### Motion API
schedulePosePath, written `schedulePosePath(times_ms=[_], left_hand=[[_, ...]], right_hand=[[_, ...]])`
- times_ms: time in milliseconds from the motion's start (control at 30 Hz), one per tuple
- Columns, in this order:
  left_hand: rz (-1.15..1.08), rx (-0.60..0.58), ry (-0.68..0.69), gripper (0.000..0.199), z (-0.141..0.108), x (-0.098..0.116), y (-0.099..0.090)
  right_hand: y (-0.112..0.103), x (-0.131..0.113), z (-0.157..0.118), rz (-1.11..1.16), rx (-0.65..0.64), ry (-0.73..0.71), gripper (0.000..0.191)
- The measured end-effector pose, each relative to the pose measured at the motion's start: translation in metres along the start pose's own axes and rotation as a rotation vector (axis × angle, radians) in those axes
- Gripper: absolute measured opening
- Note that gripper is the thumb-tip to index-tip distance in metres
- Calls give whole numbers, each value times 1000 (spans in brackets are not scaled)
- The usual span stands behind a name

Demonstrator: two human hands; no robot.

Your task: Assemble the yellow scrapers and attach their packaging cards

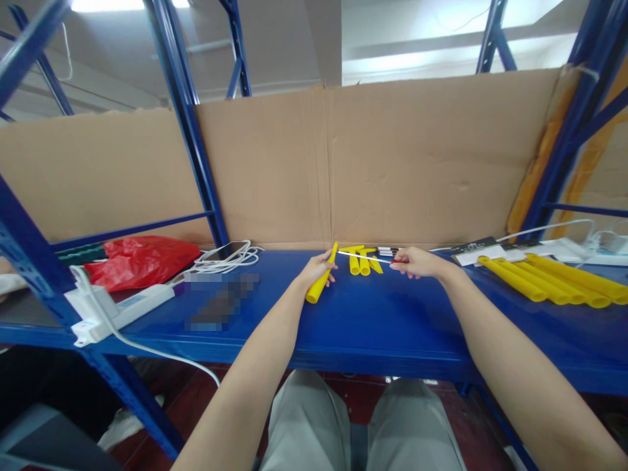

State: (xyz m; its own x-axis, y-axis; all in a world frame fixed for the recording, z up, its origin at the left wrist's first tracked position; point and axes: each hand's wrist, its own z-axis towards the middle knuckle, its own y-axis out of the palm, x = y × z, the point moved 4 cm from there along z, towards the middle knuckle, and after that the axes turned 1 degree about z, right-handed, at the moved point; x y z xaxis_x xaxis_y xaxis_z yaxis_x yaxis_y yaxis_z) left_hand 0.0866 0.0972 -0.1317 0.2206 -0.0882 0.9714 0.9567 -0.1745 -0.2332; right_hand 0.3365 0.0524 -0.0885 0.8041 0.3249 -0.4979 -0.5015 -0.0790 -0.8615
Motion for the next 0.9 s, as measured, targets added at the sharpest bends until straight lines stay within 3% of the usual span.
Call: schedulePosePath(times_ms=[233, 433, 633, 767, 900], left_hand=[[-24, -23, 4, 70, -1, -1, 1], [-41, -21, 1, 69, -2, 0, 0], [-70, -14, 1, 67, -3, 0, 0], [-88, -26, -10, 70, -4, 1, 3], [-106, -35, -13, 70, -2, -1, 2]], right_hand=[[0, 0, 6, -125, 38, -86, 33], [-2, 1, 8, -114, 200, -102, 22], [-2, -4, 1, -40, 46, -39, 30], [-5, -3, 0, -16, 63, 42, 38], [-2, -1, 2, -1, 83, 26, 37]])
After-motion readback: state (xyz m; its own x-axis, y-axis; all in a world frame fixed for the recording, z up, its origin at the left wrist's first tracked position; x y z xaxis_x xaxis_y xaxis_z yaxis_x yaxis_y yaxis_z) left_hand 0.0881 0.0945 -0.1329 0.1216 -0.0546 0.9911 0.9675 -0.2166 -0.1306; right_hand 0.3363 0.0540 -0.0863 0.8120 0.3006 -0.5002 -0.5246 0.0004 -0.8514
